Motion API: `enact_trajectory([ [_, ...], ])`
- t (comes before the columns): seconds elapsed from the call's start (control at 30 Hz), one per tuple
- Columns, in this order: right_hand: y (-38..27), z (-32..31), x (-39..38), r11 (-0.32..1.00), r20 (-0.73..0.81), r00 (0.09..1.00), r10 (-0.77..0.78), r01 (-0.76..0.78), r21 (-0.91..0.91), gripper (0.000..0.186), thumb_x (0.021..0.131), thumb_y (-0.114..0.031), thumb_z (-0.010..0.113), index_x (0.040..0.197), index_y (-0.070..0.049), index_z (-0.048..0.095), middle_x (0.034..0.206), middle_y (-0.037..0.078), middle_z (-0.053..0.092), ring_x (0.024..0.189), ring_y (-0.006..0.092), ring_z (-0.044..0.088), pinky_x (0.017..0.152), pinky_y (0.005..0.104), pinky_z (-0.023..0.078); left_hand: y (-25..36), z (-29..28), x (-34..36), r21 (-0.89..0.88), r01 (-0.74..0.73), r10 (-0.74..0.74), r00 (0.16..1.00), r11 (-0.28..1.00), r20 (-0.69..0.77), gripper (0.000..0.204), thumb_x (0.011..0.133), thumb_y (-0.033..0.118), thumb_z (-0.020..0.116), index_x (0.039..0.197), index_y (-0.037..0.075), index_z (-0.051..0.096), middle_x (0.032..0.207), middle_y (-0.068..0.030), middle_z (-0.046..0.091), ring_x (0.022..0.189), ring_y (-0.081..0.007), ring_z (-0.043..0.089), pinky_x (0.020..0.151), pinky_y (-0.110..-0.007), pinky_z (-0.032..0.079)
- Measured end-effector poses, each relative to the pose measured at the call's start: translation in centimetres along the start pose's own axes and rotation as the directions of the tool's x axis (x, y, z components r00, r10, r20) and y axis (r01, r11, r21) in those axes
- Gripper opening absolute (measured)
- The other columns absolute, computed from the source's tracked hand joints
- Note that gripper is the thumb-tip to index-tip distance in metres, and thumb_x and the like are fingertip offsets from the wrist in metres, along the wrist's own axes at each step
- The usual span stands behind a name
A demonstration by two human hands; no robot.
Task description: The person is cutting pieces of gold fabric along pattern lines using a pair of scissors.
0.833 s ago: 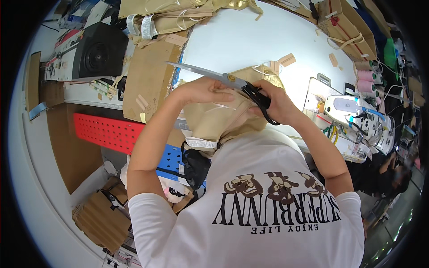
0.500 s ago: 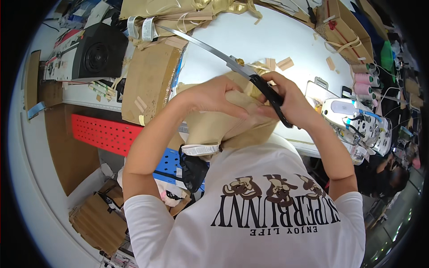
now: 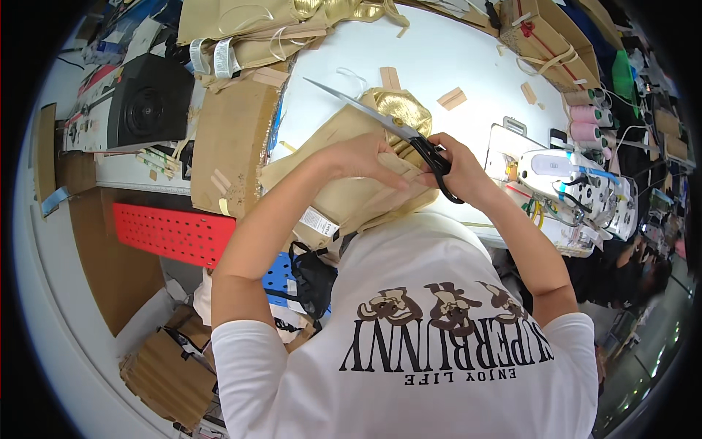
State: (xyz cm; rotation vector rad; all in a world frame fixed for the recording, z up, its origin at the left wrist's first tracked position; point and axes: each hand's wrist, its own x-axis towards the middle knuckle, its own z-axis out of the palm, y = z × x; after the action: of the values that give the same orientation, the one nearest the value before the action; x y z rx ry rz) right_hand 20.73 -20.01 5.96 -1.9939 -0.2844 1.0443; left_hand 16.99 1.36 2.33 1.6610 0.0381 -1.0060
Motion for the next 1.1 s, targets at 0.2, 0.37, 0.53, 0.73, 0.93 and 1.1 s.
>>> enact_trajectory([
  [0.2, -0.1, -0.7, 0.3, 0.986, 0.062, 0.997, -0.045, 0.034, 0.163, 0.052, 0.073, -0.001, 0.075, 0.116, -0.002, 0.047, 0.081, 0.005, 0.062, 0.074, 0.0088, 0.057, 0.071, 0.0224, 0.047, -0.6, -0.6, 0.4, -0.048, -0.014, 0.014, 1.0, 0.999, 0.01, 0.054, 0.052, 0.036, 0.086, 0.083, -0.002, 0.063, 0.075, -0.0046, 0.057, 0.071, -0.0129, 0.054, 0.063, -0.026, 0.041],
  [0.37, -0.7, 0.1, 1.1, 0.988, 0.078, 0.994, -0.073, 0.062, 0.139, 0.053, 0.073, -0.003, 0.075, 0.118, -0.002, 0.047, 0.082, 0.003, 0.06, 0.077, 0.008, 0.056, 0.07, 0.0215, 0.046, -1.2, -1.5, 0.4, -0.019, -0.117, 0.117, 0.993, 0.993, -0.004, 0.05, 0.054, 0.039, 0.084, 0.081, 0.001, 0.064, 0.069, -0.0004, 0.053, 0.065, -0.0114, 0.05, 0.058, -0.027, 0.038],
  [0.53, -0.7, 1.6, 2.2, 0.987, 0.099, 0.992, -0.081, 0.066, 0.148, 0.05, 0.072, -0.004, 0.075, 0.115, -0.002, 0.049, 0.08, 0.0, 0.058, 0.072, 0.0063, 0.053, 0.064, 0.0209, 0.043, 0.6, -3.2, -1.7, 0.456, 0.065, -0.064, 0.998, 0.888, -0.017, 0.039, 0.063, 0.027, 0.082, 0.091, 0.005, 0.067, 0.079, -0.0037, 0.061, 0.083, -0.0117, 0.056, 0.077, -0.026, 0.042],
  [0.73, 0.7, 2.1, 2.8, 0.92, 0.014, 0.999, 0.035, -0.038, 0.39, 0.048, 0.072, 0.001, 0.074, 0.113, -0.003, 0.051, 0.081, -0.002, 0.056, 0.07, 0.0048, 0.053, 0.062, 0.019, 0.043, -4.2, 0.5, -6.3, 0.48, -0.123, 0.477, 0.471, 0.868, -0.742, 0.03, 0.063, 0.023, 0.077, 0.086, 0.007, 0.065, 0.094, -0.0087, 0.063, 0.082, -0.0262, 0.062, 0.07, -0.038, 0.049],
  [0.93, -0.9, 3.0, 2.6, 0.868, -0.001, 1.0, 0.03, -0.025, 0.496, 0.044, 0.07, 0.002, 0.073, 0.108, -0.004, 0.051, 0.083, -0.002, 0.054, 0.069, 0.0044, 0.053, 0.06, 0.0165, 0.042, -6.6, 6.7, -6.2, 0.649, -0.025, 0.611, 0.367, 0.76, -0.701, 0.019, 0.065, 0.004, 0.066, 0.083, 0.008, 0.063, 0.086, -0.0062, 0.061, 0.075, -0.0278, 0.059, 0.063, -0.039, 0.044],
  [1.1, -3.0, 2.8, 1.1, 0.764, -0.067, 0.997, -0.044, 0.076, 0.641, 0.044, 0.069, 0.005, 0.072, 0.105, -0.004, 0.048, 0.079, -0.003, 0.052, 0.069, 0.005, 0.051, 0.061, 0.0187, 0.042, -2.1, 5.1, -11.2, 0.758, 0.065, 0.722, 0.26, 0.649, -0.641, 0.02, 0.067, 0.002, 0.061, 0.086, 0.008, 0.063, 0.088, -0.006, 0.061, 0.081, -0.0256, 0.058, 0.07, -0.034, 0.041],
])
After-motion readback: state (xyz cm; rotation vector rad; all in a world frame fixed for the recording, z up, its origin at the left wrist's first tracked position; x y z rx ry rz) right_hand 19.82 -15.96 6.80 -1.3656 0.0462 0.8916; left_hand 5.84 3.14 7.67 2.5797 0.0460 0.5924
